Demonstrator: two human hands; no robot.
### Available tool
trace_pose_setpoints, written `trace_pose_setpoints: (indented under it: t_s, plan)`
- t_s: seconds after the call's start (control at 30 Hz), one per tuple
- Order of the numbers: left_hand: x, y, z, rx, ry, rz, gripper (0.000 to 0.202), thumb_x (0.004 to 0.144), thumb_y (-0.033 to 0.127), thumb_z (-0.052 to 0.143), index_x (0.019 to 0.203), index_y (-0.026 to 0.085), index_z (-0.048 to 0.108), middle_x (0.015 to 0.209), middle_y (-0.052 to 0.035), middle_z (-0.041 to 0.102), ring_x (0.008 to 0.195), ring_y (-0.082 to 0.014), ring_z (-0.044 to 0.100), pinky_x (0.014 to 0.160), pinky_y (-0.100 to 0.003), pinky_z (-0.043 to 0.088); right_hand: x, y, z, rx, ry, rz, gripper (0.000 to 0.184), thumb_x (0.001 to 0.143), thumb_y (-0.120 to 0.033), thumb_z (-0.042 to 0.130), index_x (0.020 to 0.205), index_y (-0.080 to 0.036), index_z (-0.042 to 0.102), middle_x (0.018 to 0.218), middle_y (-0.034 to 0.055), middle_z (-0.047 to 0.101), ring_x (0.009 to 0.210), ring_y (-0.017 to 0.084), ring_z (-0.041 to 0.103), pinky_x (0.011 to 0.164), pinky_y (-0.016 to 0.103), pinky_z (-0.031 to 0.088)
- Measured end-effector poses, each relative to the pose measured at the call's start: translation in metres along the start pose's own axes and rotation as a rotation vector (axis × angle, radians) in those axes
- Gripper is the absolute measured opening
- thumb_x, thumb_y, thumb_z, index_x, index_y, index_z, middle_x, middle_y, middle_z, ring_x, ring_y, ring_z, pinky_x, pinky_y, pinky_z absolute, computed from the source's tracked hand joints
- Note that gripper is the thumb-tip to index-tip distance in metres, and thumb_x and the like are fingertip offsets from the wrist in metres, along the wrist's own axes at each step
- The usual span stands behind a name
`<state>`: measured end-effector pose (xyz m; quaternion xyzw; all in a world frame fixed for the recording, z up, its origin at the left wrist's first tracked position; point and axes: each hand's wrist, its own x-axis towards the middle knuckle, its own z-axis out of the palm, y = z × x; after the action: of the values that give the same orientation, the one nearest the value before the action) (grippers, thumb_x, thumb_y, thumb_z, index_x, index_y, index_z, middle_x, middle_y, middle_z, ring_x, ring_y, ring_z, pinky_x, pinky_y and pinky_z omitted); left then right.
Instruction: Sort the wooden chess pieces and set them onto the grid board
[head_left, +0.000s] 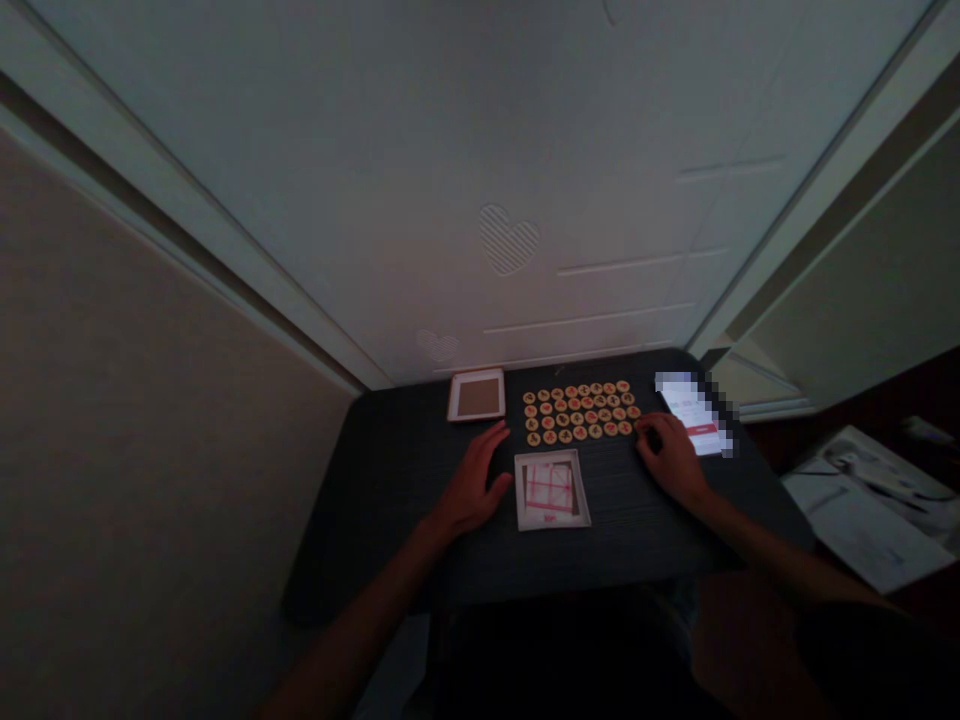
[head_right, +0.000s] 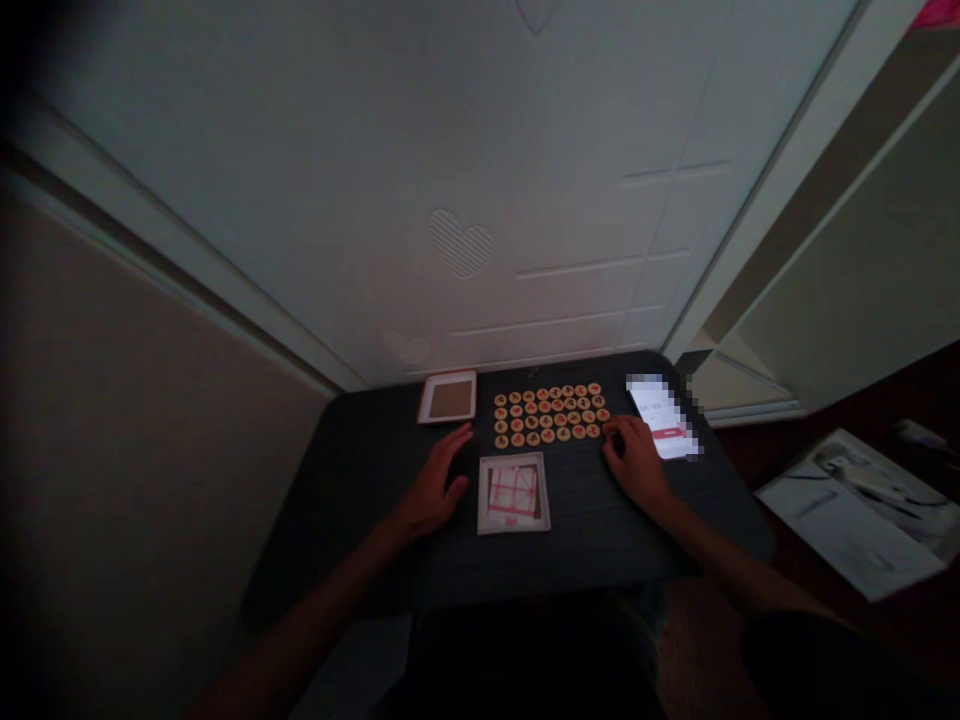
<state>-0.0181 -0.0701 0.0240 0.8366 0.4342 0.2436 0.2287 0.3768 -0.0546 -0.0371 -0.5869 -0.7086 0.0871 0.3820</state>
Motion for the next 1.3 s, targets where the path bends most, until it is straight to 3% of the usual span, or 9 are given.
trace_pose_setpoints:
  t_s: [0.17, 0.3, 0.47, 0.67, 0.8, 0.93, 1.3]
  plan:
    - [0.031, -0.005, -0.007, 0.079, 0.121, -0.021, 0.043, 0.103, 0.038, 0.043, 0.144, 0.023, 0.044, 0.146, -0.0104, 0.051, 0.136, -0.0248, 0.048, 0.115, -0.046, 0.041, 0.0, -0.005, -0.004, 0.009, 0.033, 0.004, 0.015, 0.089, -0.026, 0.057, 0.103, -0.024, 0.062, 0.109, 0.0112, 0.065, 0.106, 0.031, 0.06, 0.094, 0.05, 0.05]
    - [0.065, -0.014, -0.017, 0.167, 0.127, 0.077, 0.029, 0.102, 0.033, 0.05, 0.127, 0.022, 0.057, 0.127, -0.0083, 0.064, 0.121, -0.024, 0.058, 0.109, -0.046, 0.045, -0.004, -0.013, -0.007, 0.038, 0.073, -0.002, 0.016, 0.09, -0.025, 0.057, 0.105, -0.024, 0.062, 0.111, 0.0108, 0.064, 0.106, 0.029, 0.06, 0.092, 0.049, 0.052]
    - [0.109, -0.026, -0.029, 0.258, 0.07, 0.174, 0.024, 0.099, 0.03, 0.056, 0.12, 0.021, 0.062, 0.117, -0.0068, 0.069, 0.115, -0.0231, 0.06, 0.104, -0.042, 0.047, -0.019, -0.025, -0.011, 0.094, 0.077, -0.023, 0.017, 0.091, -0.024, 0.057, 0.107, -0.024, 0.062, 0.114, 0.0103, 0.065, 0.108, 0.028, 0.062, 0.094, 0.048, 0.052]
    - [0.15, -0.041, -0.024, 0.369, -0.13, 0.177, 0.018, 0.097, 0.025, 0.059, 0.11, 0.021, 0.07, 0.111, -0.0055, 0.072, 0.107, -0.0206, 0.063, 0.098, -0.036, 0.049, -0.043, -0.04, -0.014, 0.15, 0.046, 0.004, 0.015, 0.092, -0.025, 0.057, 0.106, -0.025, 0.063, 0.111, 0.0093, 0.066, 0.105, 0.028, 0.064, 0.093, 0.046, 0.053]
    - [0.165, -0.044, -0.018, 0.372, -0.214, 0.204, 0.015, 0.095, 0.024, 0.061, 0.102, 0.021, 0.073, 0.106, -0.0034, 0.075, 0.103, -0.0206, 0.064, 0.094, -0.034, 0.05, -0.053, -0.045, -0.017, 0.167, -0.006, 0.031, 0.013, 0.091, -0.025, 0.057, 0.102, -0.025, 0.063, 0.102, 0.0074, 0.067, 0.093, 0.025, 0.066, 0.082, 0.04, 0.054]
    - [0.173, -0.04, -0.015, 0.376, -0.254, 0.205, 0.019, 0.096, 0.025, 0.059, 0.107, 0.02, 0.074, 0.109, -0.0052, 0.075, 0.104, -0.0215, 0.065, 0.093, -0.034, 0.049, -0.053, -0.047, -0.018, 0.171, -0.045, 0.08, 0.009, 0.09, -0.026, 0.057, 0.097, -0.024, 0.062, 0.09, 0.0047, 0.066, 0.078, 0.022, 0.065, 0.072, 0.035, 0.053]
    - [0.186, 0.003, 0.008, 0.356, -0.42, 0.251, 0.023, 0.095, 0.035, 0.062, 0.112, 0.031, 0.076, 0.103, 0.0007, 0.079, 0.09, -0.0176, 0.072, 0.071, -0.024, 0.048, -0.047, -0.055, -0.021, 0.167, 0.022, 0.233, 0.009, 0.09, -0.03, 0.058, 0.094, -0.023, 0.062, 0.083, 0.0028, 0.066, 0.072, 0.02, 0.062, 0.068, 0.033, 0.05]
